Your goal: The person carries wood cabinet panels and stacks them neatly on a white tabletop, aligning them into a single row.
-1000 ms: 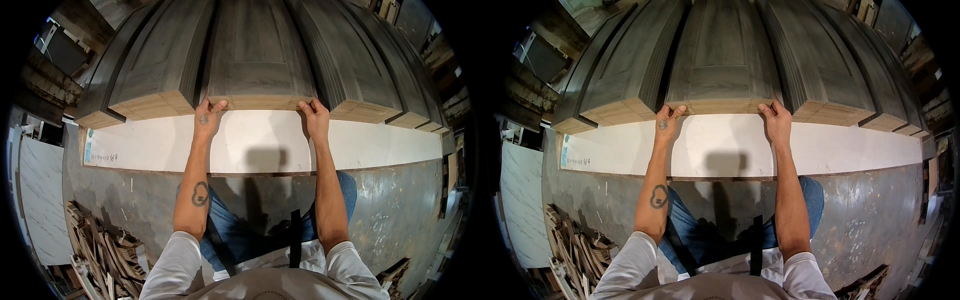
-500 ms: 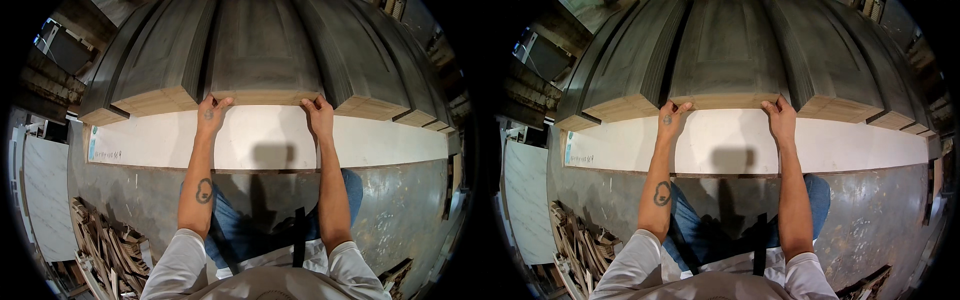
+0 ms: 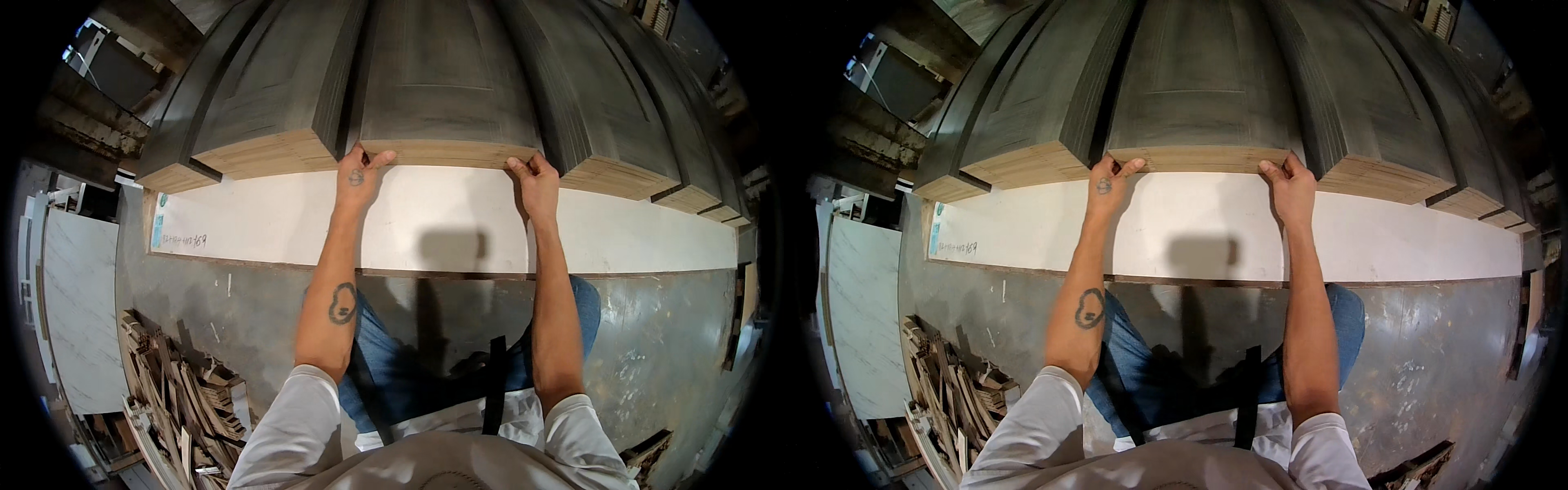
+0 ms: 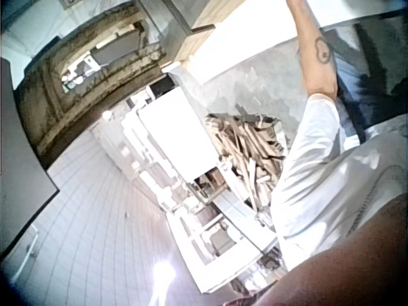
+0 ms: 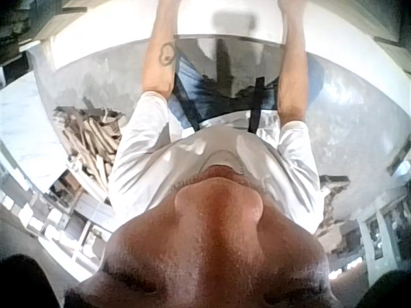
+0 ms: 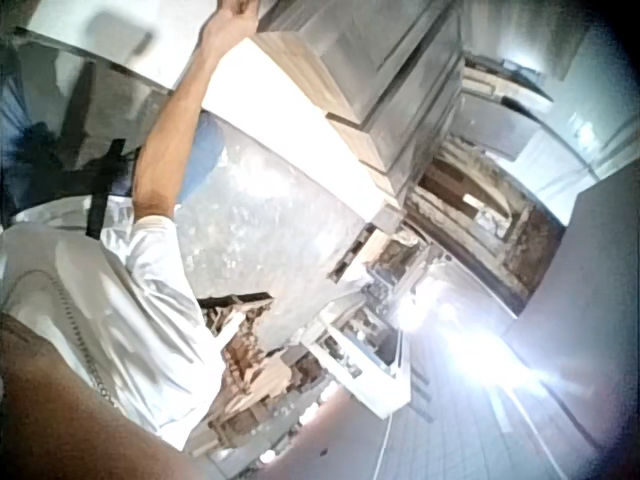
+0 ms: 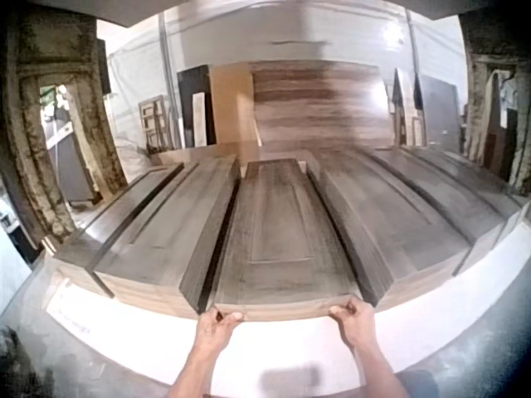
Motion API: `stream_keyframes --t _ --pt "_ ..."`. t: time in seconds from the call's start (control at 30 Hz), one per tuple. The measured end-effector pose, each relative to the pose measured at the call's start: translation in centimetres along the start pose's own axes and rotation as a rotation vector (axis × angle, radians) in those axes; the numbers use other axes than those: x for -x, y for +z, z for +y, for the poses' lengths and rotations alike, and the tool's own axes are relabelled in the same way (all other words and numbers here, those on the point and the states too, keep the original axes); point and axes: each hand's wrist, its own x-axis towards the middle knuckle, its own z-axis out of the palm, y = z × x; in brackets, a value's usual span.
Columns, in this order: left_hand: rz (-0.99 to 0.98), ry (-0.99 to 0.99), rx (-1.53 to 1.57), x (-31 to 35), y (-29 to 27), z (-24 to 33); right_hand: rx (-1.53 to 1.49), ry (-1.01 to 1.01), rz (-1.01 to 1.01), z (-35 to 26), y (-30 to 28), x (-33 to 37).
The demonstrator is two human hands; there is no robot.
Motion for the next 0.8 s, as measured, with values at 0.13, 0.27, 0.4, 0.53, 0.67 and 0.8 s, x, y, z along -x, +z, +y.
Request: stream_keyframes --t 0.13,0.27,0.4,0.53,0.67,0.8 --pt "-0.029 -0.145 -0.091 0.0 -0.3 1.3 0.001 0.035 -0.04 -1.5 -0.3 0.4" --pt "0.006 -0.07 -0.206 0.6 -0.3 1.8 -0.021 0.024 -0.078 -1.9 0.5 1.0" --pt "0.026 -0.051 -0.226 0.1 0.3 -0.2 0.06 0.013 -0.032 -1.8 0.6 1.2" --pt "-0.009 -0.126 -0.184 0.0 0.2 0.0 0.119 0.074 -0.023 -1.4 0.6 1.0" --pt "0.051 -0.021 -0.251 -0.2 0.3 -1.0 0.094 0.069 0.002 -1.9 0.6 1.2" --pt "0.07 0.0 -0.219 -0.2 0.5 -1.3 0.207 0.139 -0.04 -2.5 0.2 0.9"
